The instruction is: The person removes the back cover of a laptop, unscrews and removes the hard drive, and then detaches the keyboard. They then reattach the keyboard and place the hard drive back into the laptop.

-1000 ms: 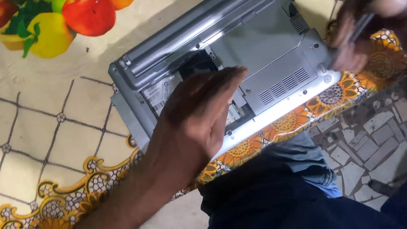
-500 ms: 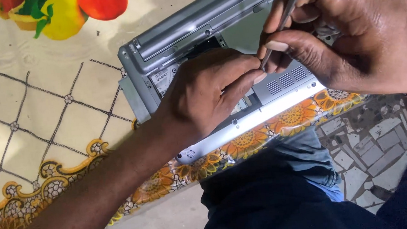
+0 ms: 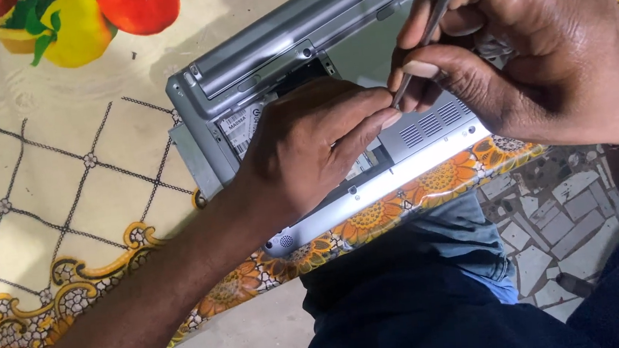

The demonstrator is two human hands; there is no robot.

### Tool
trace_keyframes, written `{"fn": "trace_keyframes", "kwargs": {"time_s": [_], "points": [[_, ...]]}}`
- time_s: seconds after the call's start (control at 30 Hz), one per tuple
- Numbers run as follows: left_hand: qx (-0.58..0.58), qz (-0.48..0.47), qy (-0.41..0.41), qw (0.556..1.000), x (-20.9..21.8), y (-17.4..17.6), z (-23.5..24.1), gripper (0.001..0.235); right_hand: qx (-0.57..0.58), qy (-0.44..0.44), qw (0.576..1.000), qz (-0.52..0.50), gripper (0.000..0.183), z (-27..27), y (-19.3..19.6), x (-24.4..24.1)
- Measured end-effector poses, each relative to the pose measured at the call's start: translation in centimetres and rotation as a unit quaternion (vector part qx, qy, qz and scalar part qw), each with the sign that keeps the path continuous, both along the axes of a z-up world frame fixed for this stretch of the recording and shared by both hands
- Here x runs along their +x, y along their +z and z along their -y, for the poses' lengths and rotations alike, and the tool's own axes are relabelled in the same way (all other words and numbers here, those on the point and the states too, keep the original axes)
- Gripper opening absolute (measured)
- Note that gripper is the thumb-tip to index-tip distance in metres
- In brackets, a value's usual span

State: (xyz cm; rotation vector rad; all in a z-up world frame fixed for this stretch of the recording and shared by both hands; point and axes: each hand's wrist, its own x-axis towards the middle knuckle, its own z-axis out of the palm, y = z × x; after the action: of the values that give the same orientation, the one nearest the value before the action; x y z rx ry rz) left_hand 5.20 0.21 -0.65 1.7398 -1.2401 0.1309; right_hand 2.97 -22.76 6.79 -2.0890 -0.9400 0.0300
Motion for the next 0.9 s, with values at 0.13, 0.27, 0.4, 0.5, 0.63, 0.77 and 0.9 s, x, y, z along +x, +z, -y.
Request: {"fn": "trace_keyframes", "kwargs": {"time_s": [0.13,0.27,0.4,0.5,0.63,0.77,0.9], "points": [[0.002,0.014,0.002,1.0,0.1,0.0,0.1,0.017,-0.009,-0.019,1.0,-0.002,0.009,-0.2,0.0,0.0],[-0.005,0.015,0.005,1.0,0.1,-0.2,0.1,0.02,0.009,-0.009,1.0,-0.013,0.009,0.0,-0.4,0.0],[-0.006,0.008,0.004,1.0,0.0,-0.2,0.0,0.019,0.005,-0.022,1.0,-0.017,0.01,-0.2,-0.4,-0.1],[-0.016,0.019,0.01,1.0,0.1,-0.6,0.1,0.018,0.01,-0.029,0.999,-0.037,0.012,-0.2,-0.5,-0.2],[-0.011,0.033,0.004,0.999,0.1,0.1,0.4,0.008,-0.037,-0.056,0.997,0.026,0.016,0.6,-0.5,-0.5],[-0.008,0.052,0.037,0.998,0.0,-0.3,0.4,0.017,-0.076,-0.078,0.991,0.079,0.017,0.6,-0.4,-0.7],[-0.009,0.067,0.039,0.997,0.0,-0.4,0.4,0.013,-0.073,-0.092,0.991,0.065,0.021,0.0,0.1,-0.7]]}}
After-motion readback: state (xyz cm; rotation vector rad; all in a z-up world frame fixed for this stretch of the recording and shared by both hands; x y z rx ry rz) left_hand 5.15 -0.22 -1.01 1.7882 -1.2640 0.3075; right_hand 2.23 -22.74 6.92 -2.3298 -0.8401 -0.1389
